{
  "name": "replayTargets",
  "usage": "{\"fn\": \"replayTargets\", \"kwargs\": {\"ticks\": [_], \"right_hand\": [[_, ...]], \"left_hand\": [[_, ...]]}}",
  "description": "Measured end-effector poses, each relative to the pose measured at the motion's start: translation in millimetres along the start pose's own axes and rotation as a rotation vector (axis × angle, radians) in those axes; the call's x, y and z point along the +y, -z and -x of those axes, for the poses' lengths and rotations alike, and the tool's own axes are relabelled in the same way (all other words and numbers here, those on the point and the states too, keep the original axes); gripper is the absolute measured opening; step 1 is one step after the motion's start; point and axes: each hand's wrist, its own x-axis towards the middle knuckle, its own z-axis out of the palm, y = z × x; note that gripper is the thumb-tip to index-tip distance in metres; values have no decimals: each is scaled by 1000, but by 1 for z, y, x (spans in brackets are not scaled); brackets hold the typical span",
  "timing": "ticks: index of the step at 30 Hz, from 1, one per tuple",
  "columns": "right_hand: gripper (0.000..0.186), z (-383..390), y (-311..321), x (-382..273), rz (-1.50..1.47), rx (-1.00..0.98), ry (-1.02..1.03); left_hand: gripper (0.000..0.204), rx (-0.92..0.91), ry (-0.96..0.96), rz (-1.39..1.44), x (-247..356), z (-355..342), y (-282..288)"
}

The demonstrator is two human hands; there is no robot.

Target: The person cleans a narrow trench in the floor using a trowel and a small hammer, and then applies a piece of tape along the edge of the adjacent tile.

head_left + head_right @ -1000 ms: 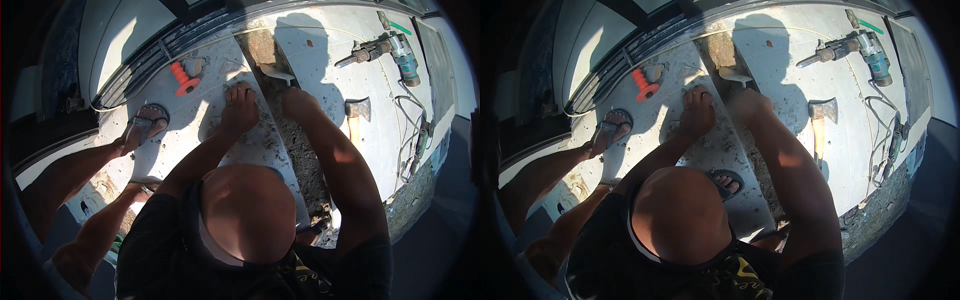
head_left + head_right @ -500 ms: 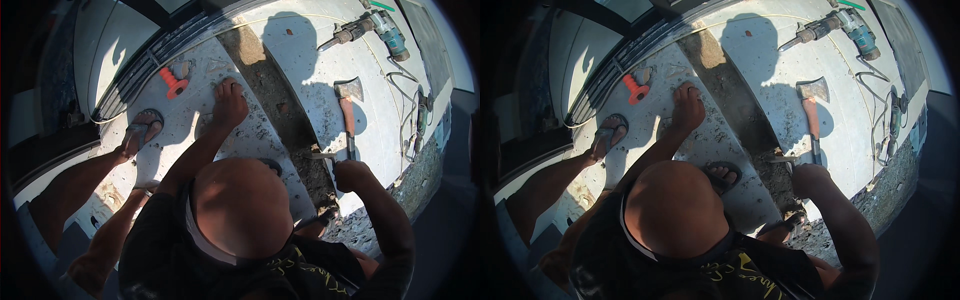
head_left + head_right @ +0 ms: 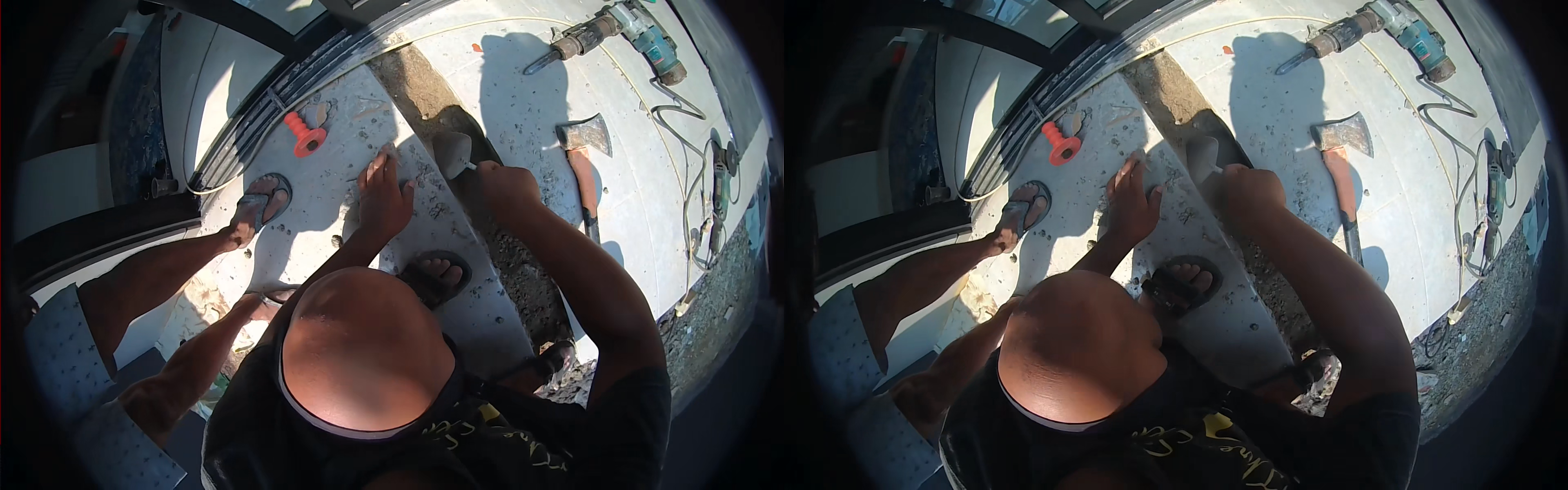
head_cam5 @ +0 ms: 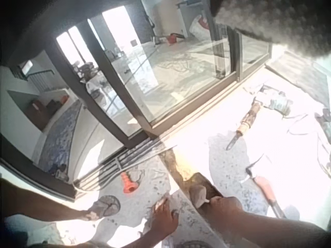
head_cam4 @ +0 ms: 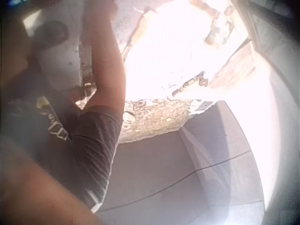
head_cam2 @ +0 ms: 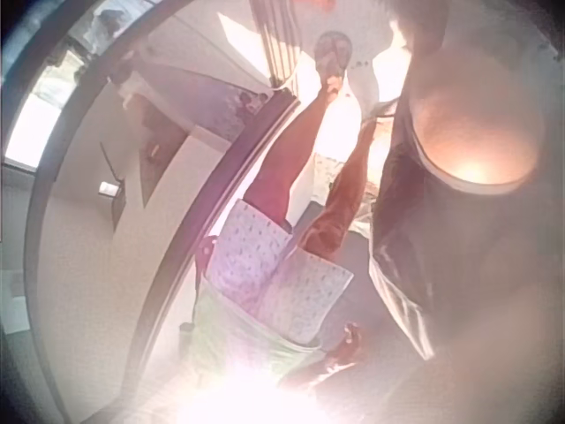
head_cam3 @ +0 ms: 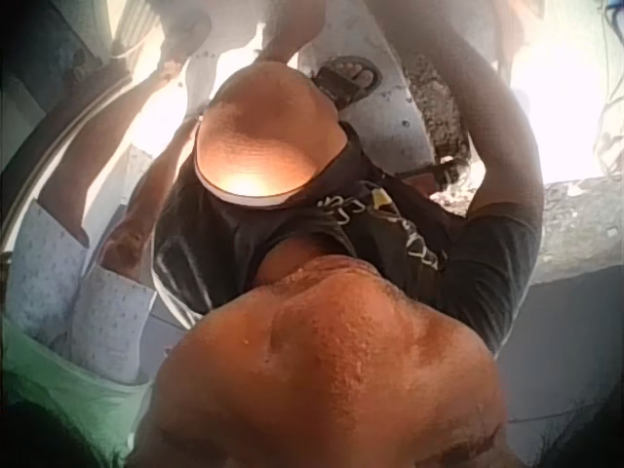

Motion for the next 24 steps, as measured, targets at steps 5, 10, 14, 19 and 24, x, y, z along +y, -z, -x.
{"fn": "replayTargets", "kwargs": {"ticks": [5,10,14,19,24], "right_hand": [[22,69,0,60,142,-179,76],[42,54,11,50,50,66,189],[51,-21,-51,18,-106,409,126],[52,0,-104,26,-216,273,4],[55,124,-105,70,22,113,130]], "left_hand": [[60,-32,-66,21,-3,36,39],[61,-66,24,-171,-8,85,91],[57,-172,181,-232,10,126,96],[57,-106,107,-304,95,167,35],[58,-36,-45,-411,138,182,-29]]}}
